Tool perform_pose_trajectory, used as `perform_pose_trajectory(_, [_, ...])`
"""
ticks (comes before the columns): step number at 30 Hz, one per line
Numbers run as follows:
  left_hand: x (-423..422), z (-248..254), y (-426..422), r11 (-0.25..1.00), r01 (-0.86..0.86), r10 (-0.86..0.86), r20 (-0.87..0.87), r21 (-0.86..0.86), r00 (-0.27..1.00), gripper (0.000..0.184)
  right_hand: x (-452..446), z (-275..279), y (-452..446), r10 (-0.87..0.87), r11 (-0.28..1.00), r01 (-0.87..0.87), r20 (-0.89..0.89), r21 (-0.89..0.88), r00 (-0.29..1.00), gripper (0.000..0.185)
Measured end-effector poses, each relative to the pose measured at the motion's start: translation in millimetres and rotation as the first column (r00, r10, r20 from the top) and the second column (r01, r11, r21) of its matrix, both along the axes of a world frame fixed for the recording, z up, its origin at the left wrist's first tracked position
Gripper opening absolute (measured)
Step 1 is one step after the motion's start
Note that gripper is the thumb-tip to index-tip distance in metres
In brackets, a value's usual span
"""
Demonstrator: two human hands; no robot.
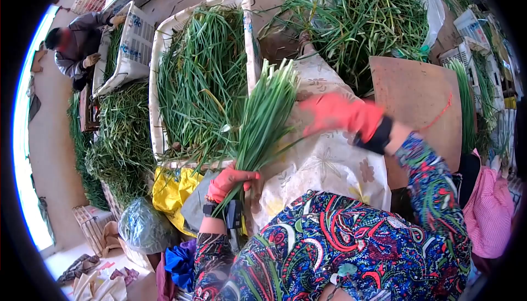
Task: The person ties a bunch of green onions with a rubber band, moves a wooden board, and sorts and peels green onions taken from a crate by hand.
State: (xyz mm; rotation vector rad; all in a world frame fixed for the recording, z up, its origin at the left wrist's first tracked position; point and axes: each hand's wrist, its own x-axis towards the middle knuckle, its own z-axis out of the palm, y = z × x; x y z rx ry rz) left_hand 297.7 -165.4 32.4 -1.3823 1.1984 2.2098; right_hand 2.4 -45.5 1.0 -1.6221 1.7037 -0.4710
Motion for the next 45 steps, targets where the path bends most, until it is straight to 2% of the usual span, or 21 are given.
perform_pose_trajectory(2, [0,-15,-5,1.000,0.002,-0.003,-0.057,-0.015,0.998,0.022,52,-44,-12,0.024,0.986,-0.082,-0.364,-0.146,0.931,0.060])
perform_pose_trajectory(4, [-3,-16,-7,1.000,-0.024,0.024,-0.091,-0.007,0.996,0.023,60,-52,-16,0.056,0.981,-0.109,-0.310,-0.159,0.949,0.050])
perform_pose_trajectory(7, [0,-7,-17,0.998,0.017,-0.018,-0.013,-0.053,1.000,0.024,67,-52,-23,0.117,0.970,-0.162,-0.237,-0.182,0.965,0.036])
perform_pose_trajectory(8, [-2,-1,-16,0.999,-0.011,0.009,-0.058,-0.034,0.998,0.024,65,-48,-23,0.139,0.966,-0.181,-0.220,-0.183,0.966,0.032])
perform_pose_trajectory(11, [-7,14,-12,1.000,-0.008,0.008,-0.089,-0.001,0.996,0.025,43,-37,-24,0.159,0.951,-0.192,-0.149,-0.243,0.976,0.030])
perform_pose_trajectory(14, [-7,15,-10,1.000,0.018,-0.019,-0.077,-0.016,0.997,0.027,37,-29,-23,0.203,0.953,-0.236,-0.179,-0.190,0.963,0.028])
perform_pose_trajectory(15, [-7,17,-8,1.000,0.017,-0.019,-0.065,-0.026,0.998,0.026,33,-26,-20,0.141,0.990,-0.143,0.107,0.004,0.984,0.027])
perform_pose_trajectory(16, [-2,13,-10,0.999,0.039,-0.040,-0.073,-0.023,0.996,0.025,27,-22,-15,0.015,0.971,-0.102,0.368,0.217,0.930,0.027])
perform_pose_trajectory(17, [5,6,-14,0.998,0.057,-0.058,-0.079,-0.017,0.995,0.024,23,-18,-10,-0.160,0.897,-0.122,0.570,0.425,0.806,0.027])
perform_pose_trajectory(18, [12,1,-17,0.997,0.076,-0.076,-0.086,-0.010,0.993,0.023,19,-12,-6,-0.247,0.857,-0.106,0.584,0.504,0.773,0.025])
perform_pose_trajectory(22, [18,-7,-16,0.993,0.113,-0.115,-0.075,-0.028,0.991,0.020,10,-33,-2,-0.252,0.858,-0.079,0.549,0.508,0.797,0.025])
perform_pose_trajectory(25, [21,-12,-15,0.994,0.113,-0.113,-0.085,-0.007,0.990,0.022,18,-48,0,-0.279,0.930,-0.011,0.727,0.367,0.627,0.030])
perform_pose_trajectory(28, [24,-14,-19,0.991,0.118,-0.114,-0.077,0.063,0.991,0.023,30,-40,-8,-0.318,0.852,-0.023,0.552,0.523,0.771,0.034])
perform_pose_trajectory(31, [26,-13,-17,0.993,0.091,-0.087,-0.050,0.080,0.995,0.021,46,-34,-12,-0.011,0.900,-0.104,0.260,0.423,0.965,0.038])
perform_pose_trajectory(32, [27,-16,-18,0.992,0.098,-0.095,-0.041,0.079,0.995,0.021,54,-54,-3,0.108,0.989,-0.112,0.042,0.096,0.993,0.031])
perform_pose_trajectory(36, [24,-15,-16,0.992,0.127,-0.125,-0.052,0.030,0.991,0.018,72,-73,8,0.143,0.986,-0.155,-0.164,-0.066,0.976,0.016])
perform_pose_trajectory(39, [23,-11,-16,0.992,0.086,-0.078,-0.083,0.097,0.994,0.019,71,-75,2,0.184,0.973,-0.216,-0.294,-0.081,0.938,0.015])
perform_pose_trajectory(42, [24,-11,-22,0.977,0.198,-0.196,-0.037,0.083,0.980,0.032,48,-71,-1,0.130,0.970,-0.199,-0.386,-0.143,0.913,0.015])
perform_pose_trajectory(45, [19,-2,-22,0.988,0.154,-0.152,-0.061,0.028,0.987,0.036,18,-68,-8,-0.046,0.963,-0.062,-0.388,-0.262,0.921,0.017])
